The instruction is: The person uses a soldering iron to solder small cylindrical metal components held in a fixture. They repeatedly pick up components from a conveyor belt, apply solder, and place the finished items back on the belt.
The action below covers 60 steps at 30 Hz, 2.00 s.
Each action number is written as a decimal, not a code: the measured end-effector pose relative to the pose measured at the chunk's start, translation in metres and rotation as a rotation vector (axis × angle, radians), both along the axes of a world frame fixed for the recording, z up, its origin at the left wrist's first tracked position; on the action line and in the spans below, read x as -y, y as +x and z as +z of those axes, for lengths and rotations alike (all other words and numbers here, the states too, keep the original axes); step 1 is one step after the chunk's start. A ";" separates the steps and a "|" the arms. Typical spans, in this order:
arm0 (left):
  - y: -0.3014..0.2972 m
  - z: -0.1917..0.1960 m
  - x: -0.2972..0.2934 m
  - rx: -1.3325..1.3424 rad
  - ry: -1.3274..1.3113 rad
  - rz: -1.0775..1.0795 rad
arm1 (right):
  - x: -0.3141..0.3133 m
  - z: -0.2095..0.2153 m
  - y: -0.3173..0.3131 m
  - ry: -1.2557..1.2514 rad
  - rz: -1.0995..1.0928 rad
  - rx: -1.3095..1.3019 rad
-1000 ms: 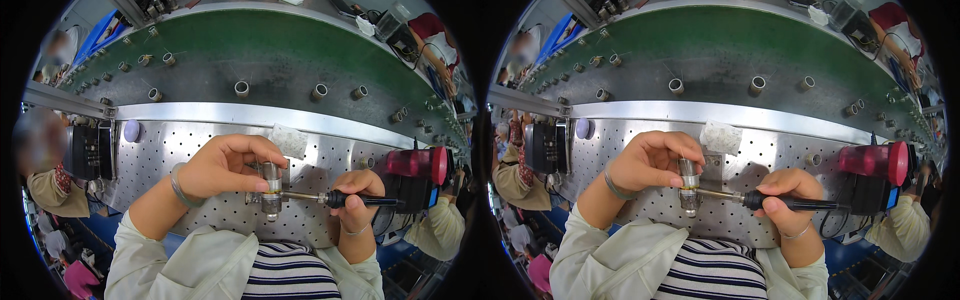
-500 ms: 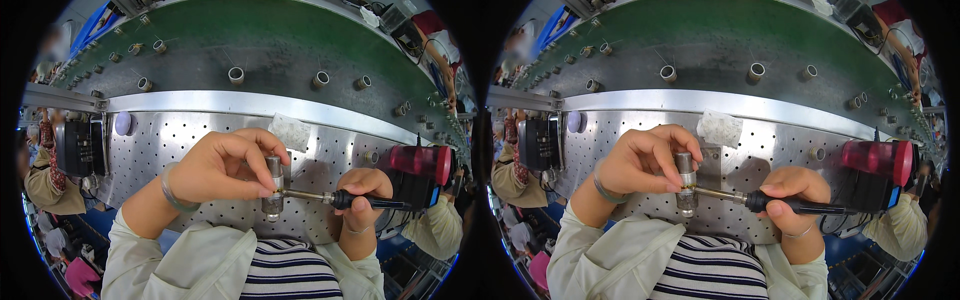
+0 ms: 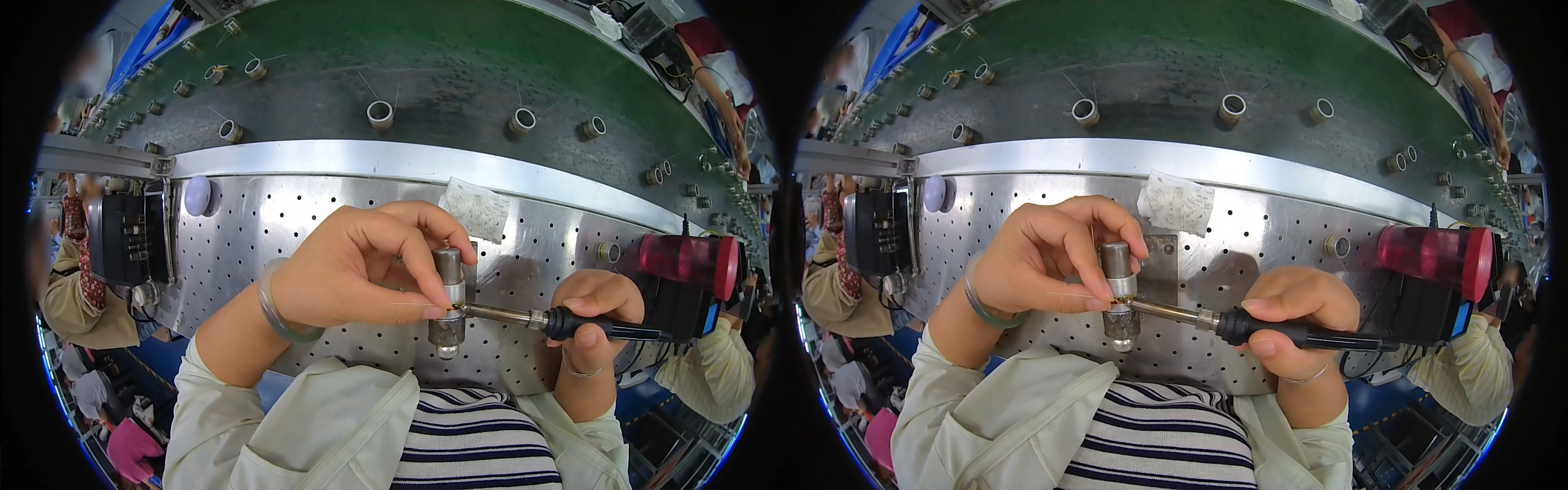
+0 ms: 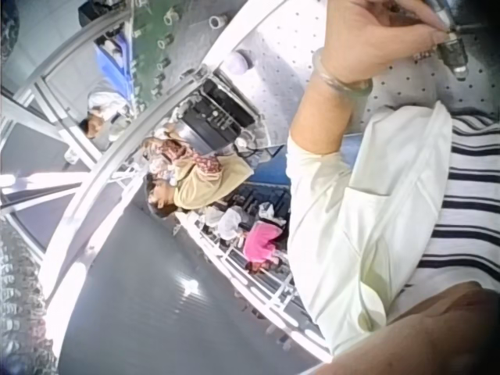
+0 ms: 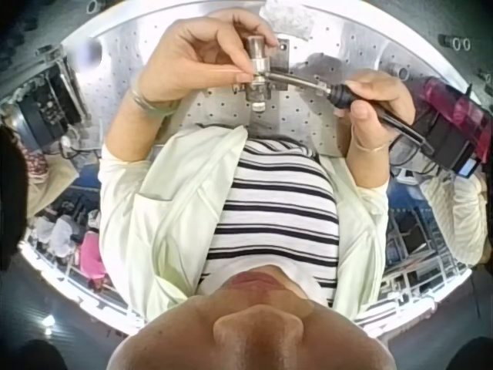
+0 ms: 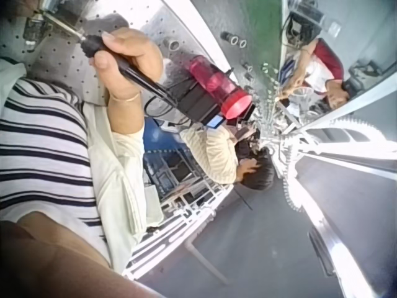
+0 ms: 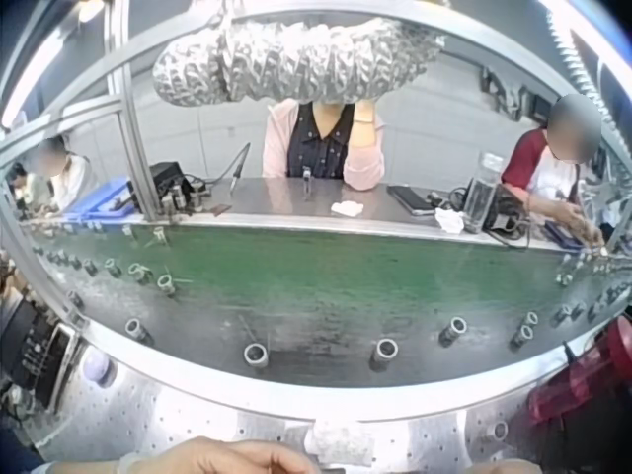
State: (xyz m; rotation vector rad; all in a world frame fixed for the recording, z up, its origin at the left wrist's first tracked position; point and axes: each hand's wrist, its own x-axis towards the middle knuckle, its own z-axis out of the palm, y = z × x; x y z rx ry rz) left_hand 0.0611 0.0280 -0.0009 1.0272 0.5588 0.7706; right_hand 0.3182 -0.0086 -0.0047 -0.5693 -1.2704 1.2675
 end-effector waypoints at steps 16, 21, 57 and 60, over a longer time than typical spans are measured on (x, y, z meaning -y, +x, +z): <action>0.002 0.011 -0.007 -0.002 -0.222 -0.115 | -0.001 -0.002 0.004 0.032 0.016 0.016; 0.004 0.013 -0.005 -0.037 -0.199 -0.103 | -0.002 -0.001 0.006 0.054 0.034 0.043; 0.006 -0.002 -0.006 -0.039 -0.339 -0.062 | 0.000 0.000 0.008 -0.049 -0.026 0.006; 0.007 -0.002 -0.006 -0.042 -0.343 -0.062 | -0.001 0.000 0.007 -0.035 -0.017 -0.027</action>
